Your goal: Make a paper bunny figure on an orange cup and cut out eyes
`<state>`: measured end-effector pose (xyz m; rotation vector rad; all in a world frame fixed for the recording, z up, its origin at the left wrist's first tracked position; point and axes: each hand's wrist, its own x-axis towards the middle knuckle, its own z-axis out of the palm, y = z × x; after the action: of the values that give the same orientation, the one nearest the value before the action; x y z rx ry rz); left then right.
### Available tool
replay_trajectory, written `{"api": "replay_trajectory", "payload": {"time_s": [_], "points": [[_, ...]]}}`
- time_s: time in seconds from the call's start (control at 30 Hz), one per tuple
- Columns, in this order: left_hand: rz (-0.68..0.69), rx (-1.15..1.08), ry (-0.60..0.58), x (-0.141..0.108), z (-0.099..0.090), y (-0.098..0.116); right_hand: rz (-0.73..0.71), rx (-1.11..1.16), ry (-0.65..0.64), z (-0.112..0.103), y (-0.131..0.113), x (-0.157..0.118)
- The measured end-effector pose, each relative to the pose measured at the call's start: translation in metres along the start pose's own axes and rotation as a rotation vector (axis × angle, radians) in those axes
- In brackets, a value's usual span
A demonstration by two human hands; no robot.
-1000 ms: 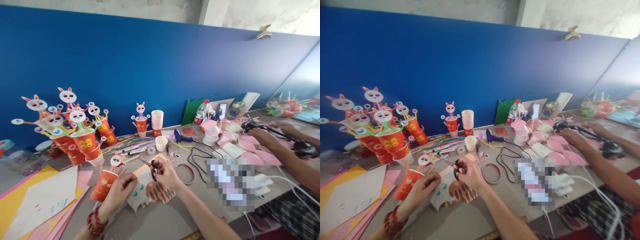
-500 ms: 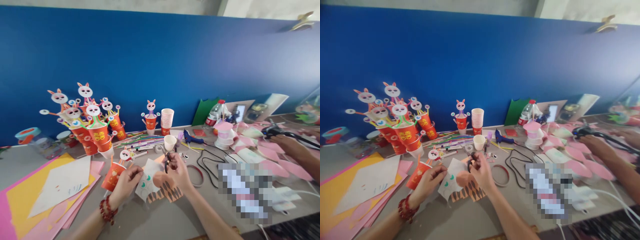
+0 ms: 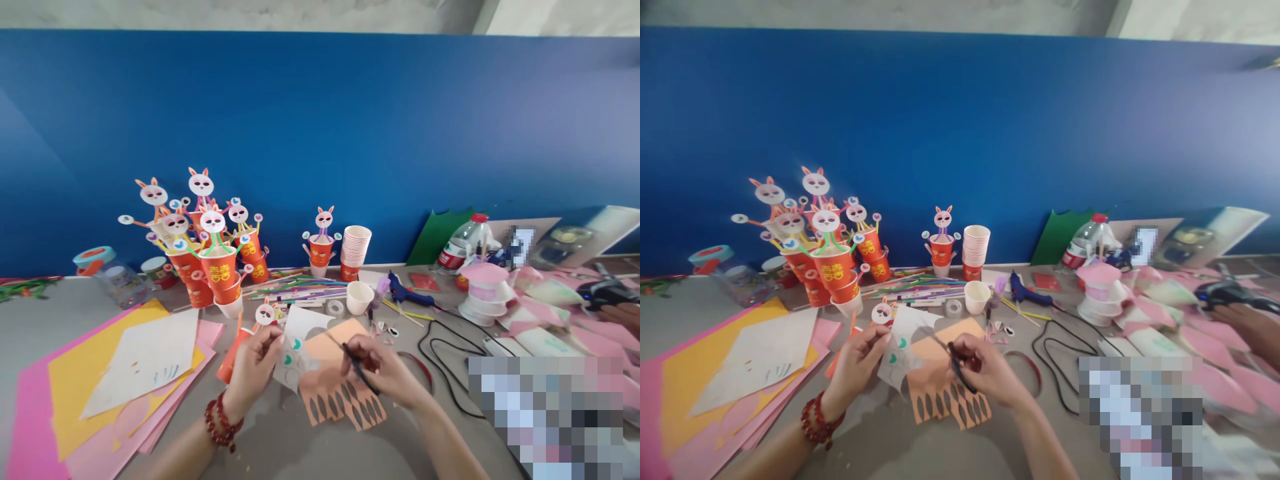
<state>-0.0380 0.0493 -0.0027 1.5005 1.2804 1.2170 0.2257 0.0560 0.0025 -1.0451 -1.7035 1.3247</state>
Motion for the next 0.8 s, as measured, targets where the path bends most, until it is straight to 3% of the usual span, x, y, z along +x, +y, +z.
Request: {"api": "replay_trajectory", "payload": {"time_s": [0.13, 0.23, 0.33, 0.47, 0.67, 0.8], "points": [[-0.003, 0.003, 0.068, -0.001, -0.003, 0.003, 0.187, 0.112, -0.238, -0.002, 0.0, 0.0], [0.014, 0.014, 0.109, -0.002, -0.004, 0.003, 0.263, 0.123, -0.328, -0.002, 0.002, -0.001], [0.01, 0.019, 0.101, -0.003, -0.003, 0.002, 0.257, 0.13, -0.353, 0.002, 0.005, 0.0], [-0.014, 0.016, 0.005, -0.007, 0.002, -0.001, 0.242, 0.191, -0.385, 0.01, 0.011, 0.001], [-0.052, -0.003, -0.067, -0.011, 0.007, -0.004, 0.183, 0.273, -0.331, 0.02, 0.015, 0.003], [-0.082, -0.057, -0.115, -0.011, 0.011, -0.003, 0.068, 0.317, -0.274, 0.025, 0.011, 0.004]]}}
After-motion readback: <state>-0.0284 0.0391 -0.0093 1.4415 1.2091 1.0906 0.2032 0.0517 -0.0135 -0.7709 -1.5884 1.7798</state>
